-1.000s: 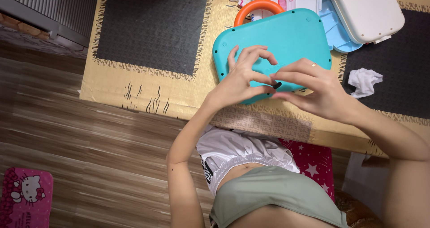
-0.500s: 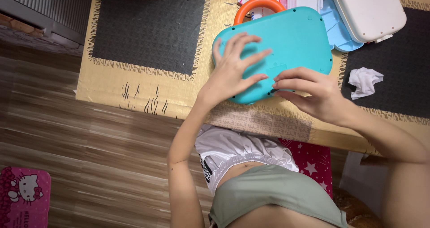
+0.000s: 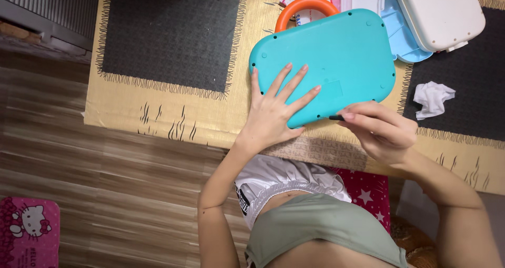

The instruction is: The person uses a small screwdriver to unscrew multiple screws from the bottom of a teal plastic lunchbox. They rotate the lunchbox to access different screw locations and continue unscrewing until the end of the clip.

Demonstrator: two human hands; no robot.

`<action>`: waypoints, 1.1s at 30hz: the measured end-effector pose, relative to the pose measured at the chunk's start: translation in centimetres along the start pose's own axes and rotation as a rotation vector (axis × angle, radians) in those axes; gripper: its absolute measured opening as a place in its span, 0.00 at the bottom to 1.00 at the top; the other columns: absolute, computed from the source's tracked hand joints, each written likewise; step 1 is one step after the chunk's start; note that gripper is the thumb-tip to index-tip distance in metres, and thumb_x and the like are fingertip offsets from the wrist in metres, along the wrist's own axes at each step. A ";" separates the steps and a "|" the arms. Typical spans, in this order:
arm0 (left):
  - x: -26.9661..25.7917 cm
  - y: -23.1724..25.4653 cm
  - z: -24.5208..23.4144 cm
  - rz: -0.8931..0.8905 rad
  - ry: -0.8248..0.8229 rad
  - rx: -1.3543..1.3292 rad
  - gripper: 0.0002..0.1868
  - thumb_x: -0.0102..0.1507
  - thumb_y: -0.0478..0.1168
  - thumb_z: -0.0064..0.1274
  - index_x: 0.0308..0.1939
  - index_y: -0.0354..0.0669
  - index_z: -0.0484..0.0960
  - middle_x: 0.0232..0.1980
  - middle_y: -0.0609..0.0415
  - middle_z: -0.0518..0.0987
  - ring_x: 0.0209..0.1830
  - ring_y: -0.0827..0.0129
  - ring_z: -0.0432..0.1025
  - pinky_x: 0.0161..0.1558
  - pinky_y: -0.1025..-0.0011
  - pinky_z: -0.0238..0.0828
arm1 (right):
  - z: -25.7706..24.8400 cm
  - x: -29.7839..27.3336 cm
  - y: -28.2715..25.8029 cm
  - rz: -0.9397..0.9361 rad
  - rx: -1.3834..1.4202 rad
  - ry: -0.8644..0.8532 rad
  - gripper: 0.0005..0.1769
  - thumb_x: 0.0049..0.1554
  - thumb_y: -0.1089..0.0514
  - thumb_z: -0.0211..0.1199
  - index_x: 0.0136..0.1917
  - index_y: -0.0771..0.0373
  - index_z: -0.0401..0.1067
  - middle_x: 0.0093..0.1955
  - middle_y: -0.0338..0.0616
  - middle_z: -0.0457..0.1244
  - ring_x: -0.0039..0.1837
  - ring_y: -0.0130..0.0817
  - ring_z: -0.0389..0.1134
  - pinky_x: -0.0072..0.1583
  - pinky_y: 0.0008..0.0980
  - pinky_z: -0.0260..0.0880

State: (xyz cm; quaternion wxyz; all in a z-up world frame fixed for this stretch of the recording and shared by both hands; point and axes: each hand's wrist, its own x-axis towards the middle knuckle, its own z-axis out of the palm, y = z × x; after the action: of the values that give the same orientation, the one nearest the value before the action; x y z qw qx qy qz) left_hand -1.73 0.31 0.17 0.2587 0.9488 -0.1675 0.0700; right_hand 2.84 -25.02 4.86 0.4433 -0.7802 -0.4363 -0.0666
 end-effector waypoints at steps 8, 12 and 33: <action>0.0 -0.2 0.2 -0.001 0.009 -0.014 0.52 0.46 0.58 0.71 0.74 0.75 0.65 0.83 0.55 0.51 0.83 0.54 0.47 0.72 0.18 0.30 | 0.9 0.2 0.5 -0.046 -0.030 -0.035 0.18 0.53 0.74 0.72 0.57 0.67 0.75 0.52 0.51 0.68 0.51 0.39 0.74 0.51 0.33 0.76; 0.1 -0.1 0.1 -0.006 0.001 -0.016 0.52 0.46 0.58 0.71 0.74 0.75 0.65 0.83 0.55 0.52 0.83 0.54 0.48 0.72 0.18 0.29 | 1.1 0.1 0.5 -0.025 -0.002 -0.017 0.19 0.54 0.73 0.72 0.57 0.64 0.76 0.52 0.49 0.67 0.53 0.38 0.74 0.55 0.31 0.78; 0.3 -0.4 -1.1 0.008 -0.010 -0.225 0.41 0.50 0.63 0.68 0.67 0.72 0.75 0.81 0.52 0.54 0.83 0.48 0.44 0.68 0.16 0.17 | 0.9 1.9 0.3 -0.002 -0.004 -0.033 0.20 0.49 0.73 0.75 0.54 0.66 0.75 0.51 0.48 0.68 0.52 0.40 0.72 0.52 0.33 0.72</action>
State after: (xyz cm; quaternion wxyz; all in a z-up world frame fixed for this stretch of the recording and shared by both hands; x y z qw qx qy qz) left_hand -1.34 1.13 0.96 0.3625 0.9133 -0.1795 0.0471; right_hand 3.98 -23.22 5.04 0.4343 -0.7817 -0.4442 -0.0549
